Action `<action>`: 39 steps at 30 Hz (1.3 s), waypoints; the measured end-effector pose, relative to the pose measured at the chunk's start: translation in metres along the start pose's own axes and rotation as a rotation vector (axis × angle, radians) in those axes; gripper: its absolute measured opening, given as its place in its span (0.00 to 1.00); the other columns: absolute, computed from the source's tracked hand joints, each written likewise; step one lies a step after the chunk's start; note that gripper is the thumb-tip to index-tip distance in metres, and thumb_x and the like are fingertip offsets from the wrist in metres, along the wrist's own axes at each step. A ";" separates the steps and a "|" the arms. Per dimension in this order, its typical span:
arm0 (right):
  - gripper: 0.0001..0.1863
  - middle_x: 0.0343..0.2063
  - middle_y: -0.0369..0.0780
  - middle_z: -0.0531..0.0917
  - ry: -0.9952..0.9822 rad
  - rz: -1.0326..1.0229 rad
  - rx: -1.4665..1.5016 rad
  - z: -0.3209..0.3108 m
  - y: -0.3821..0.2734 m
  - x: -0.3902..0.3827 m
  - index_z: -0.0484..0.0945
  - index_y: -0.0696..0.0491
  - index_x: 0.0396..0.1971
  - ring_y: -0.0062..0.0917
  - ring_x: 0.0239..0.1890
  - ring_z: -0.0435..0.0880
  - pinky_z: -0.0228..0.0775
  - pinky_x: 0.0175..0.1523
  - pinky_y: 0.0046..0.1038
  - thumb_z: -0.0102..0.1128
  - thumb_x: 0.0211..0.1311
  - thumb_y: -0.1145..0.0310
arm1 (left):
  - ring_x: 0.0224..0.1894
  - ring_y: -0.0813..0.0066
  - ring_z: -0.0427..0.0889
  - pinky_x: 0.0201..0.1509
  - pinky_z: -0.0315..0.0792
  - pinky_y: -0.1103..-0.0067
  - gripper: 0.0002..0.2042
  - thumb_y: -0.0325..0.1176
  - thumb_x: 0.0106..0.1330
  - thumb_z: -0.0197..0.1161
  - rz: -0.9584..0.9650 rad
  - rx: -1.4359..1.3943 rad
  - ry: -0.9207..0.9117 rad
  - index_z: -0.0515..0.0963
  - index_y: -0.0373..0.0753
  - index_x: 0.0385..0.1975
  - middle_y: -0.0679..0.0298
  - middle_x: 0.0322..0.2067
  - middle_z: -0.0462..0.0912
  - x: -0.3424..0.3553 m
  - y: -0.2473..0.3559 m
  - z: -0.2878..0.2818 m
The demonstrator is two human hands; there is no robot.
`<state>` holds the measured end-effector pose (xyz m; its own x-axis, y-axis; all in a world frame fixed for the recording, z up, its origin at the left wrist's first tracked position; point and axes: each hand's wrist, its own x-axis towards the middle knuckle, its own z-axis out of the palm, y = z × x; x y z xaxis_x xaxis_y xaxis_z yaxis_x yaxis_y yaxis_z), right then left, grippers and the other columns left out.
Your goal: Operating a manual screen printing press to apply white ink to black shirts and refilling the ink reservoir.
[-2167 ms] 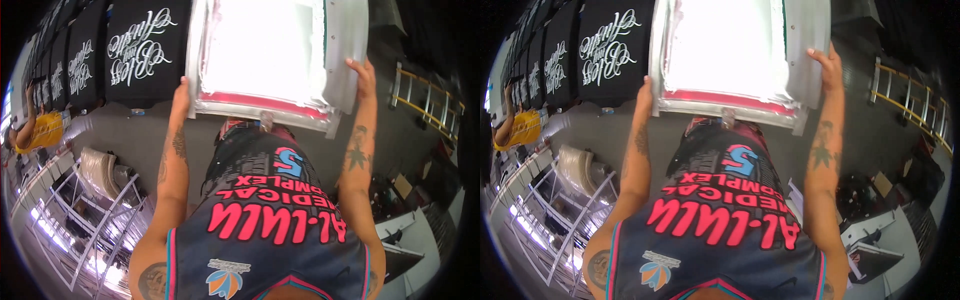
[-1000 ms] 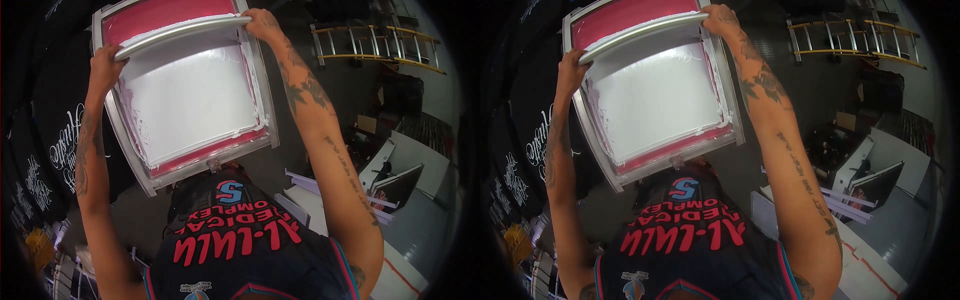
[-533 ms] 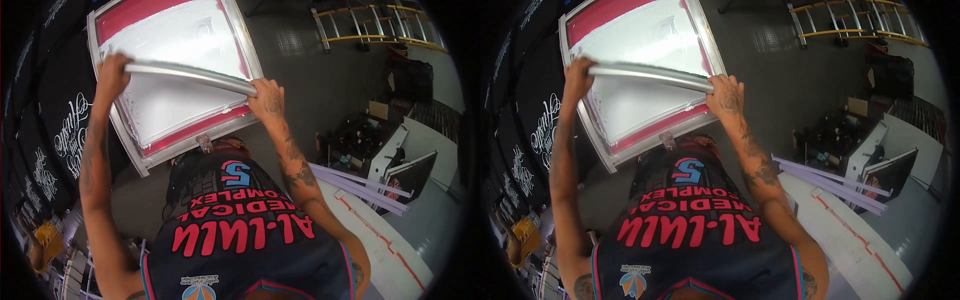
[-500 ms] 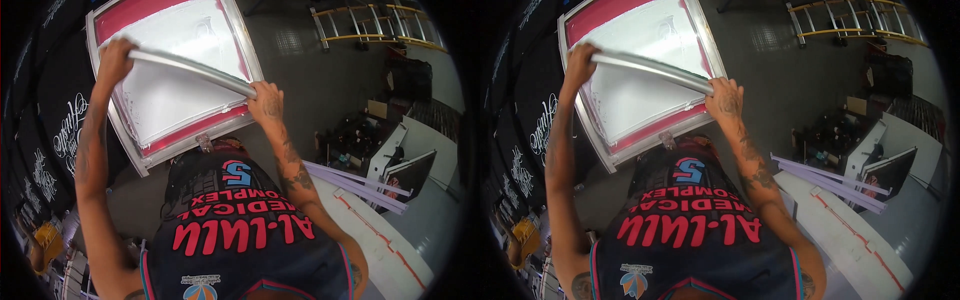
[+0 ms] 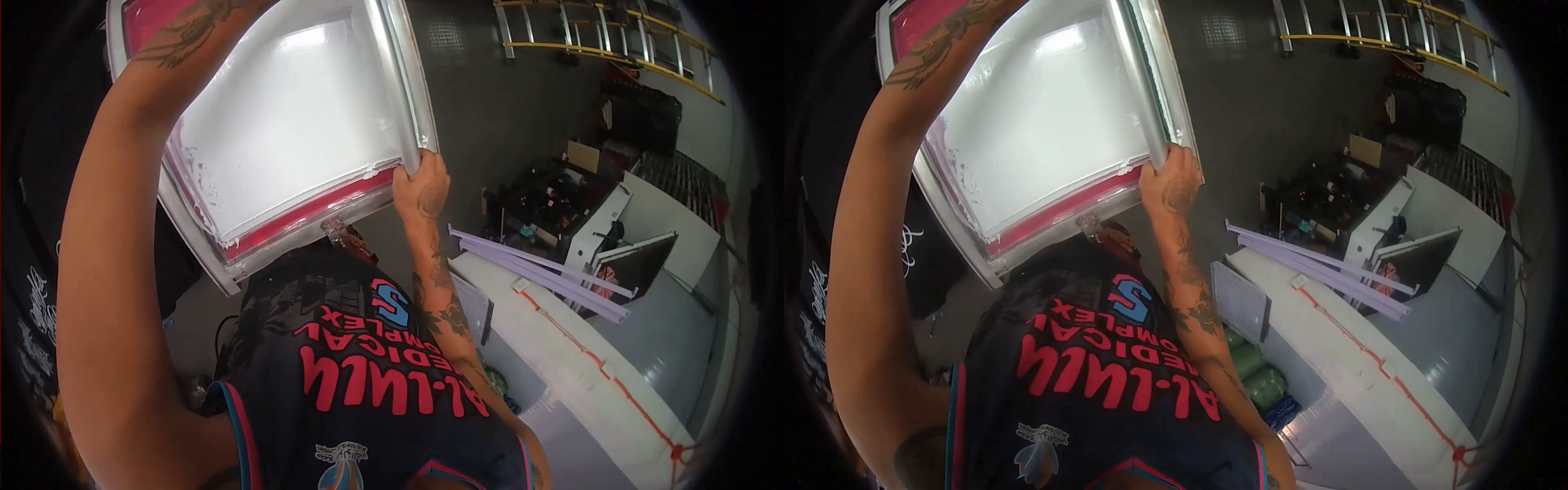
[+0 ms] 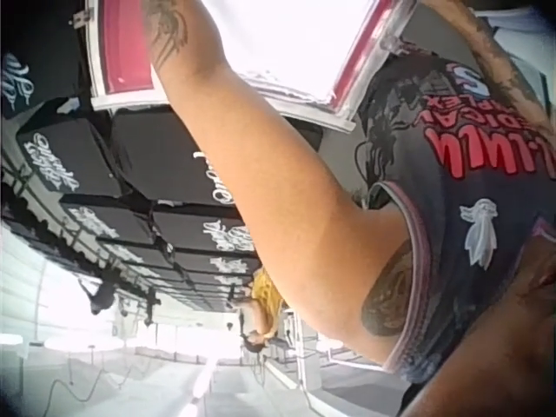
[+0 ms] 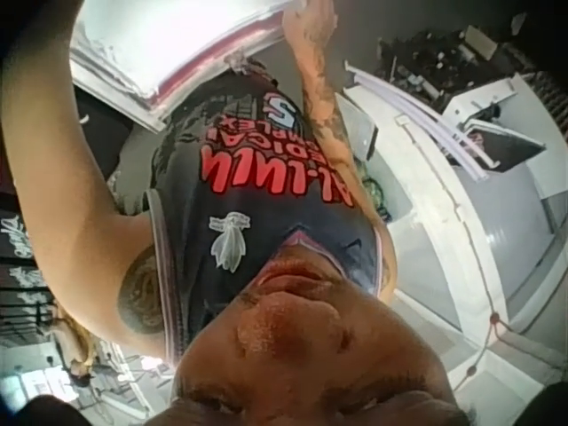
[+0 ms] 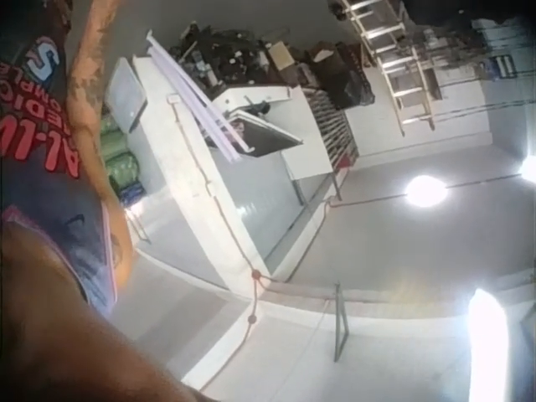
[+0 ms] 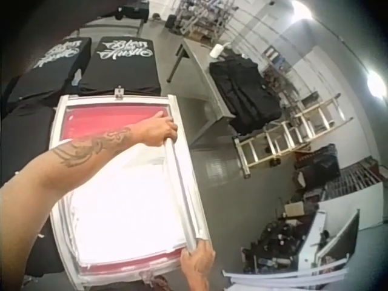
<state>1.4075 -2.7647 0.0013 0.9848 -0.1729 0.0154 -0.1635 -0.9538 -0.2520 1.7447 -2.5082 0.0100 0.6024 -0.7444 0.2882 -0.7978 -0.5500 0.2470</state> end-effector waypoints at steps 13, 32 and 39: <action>0.16 0.33 0.48 0.81 -0.166 -0.078 0.327 -0.021 -0.037 0.003 0.79 0.61 0.40 0.44 0.39 0.82 0.73 0.46 0.42 0.65 0.51 0.70 | 0.44 0.63 0.83 0.56 0.67 0.49 0.15 0.25 0.51 0.62 0.561 -0.205 0.228 0.87 0.44 0.38 0.62 0.34 0.87 -0.074 -0.061 -0.067; 0.17 0.37 0.36 0.85 -0.542 -1.689 -0.153 -0.016 -0.319 0.251 0.85 0.48 0.43 0.32 0.47 0.80 0.72 0.55 0.35 0.69 0.50 0.75 | 0.46 0.45 0.74 0.53 0.69 0.60 0.19 0.22 0.57 0.61 -1.462 -0.033 0.596 0.74 0.31 0.50 0.48 0.42 0.74 -0.256 0.422 -0.023; 0.21 0.42 0.35 0.88 -0.558 -1.869 -0.123 0.055 -0.408 0.224 0.86 0.41 0.47 0.32 0.47 0.86 0.77 0.53 0.34 0.70 0.50 0.74 | 0.52 0.45 0.72 0.56 0.65 0.58 0.20 0.24 0.59 0.63 -1.713 0.144 0.579 0.73 0.32 0.53 0.48 0.46 0.73 -0.241 0.401 -0.002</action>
<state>1.6980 -2.4012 0.0544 -0.2021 0.9714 -0.1247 0.9591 0.1706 -0.2259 1.2800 -2.5486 0.0410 0.5762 0.8127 0.0869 0.6695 -0.5303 0.5202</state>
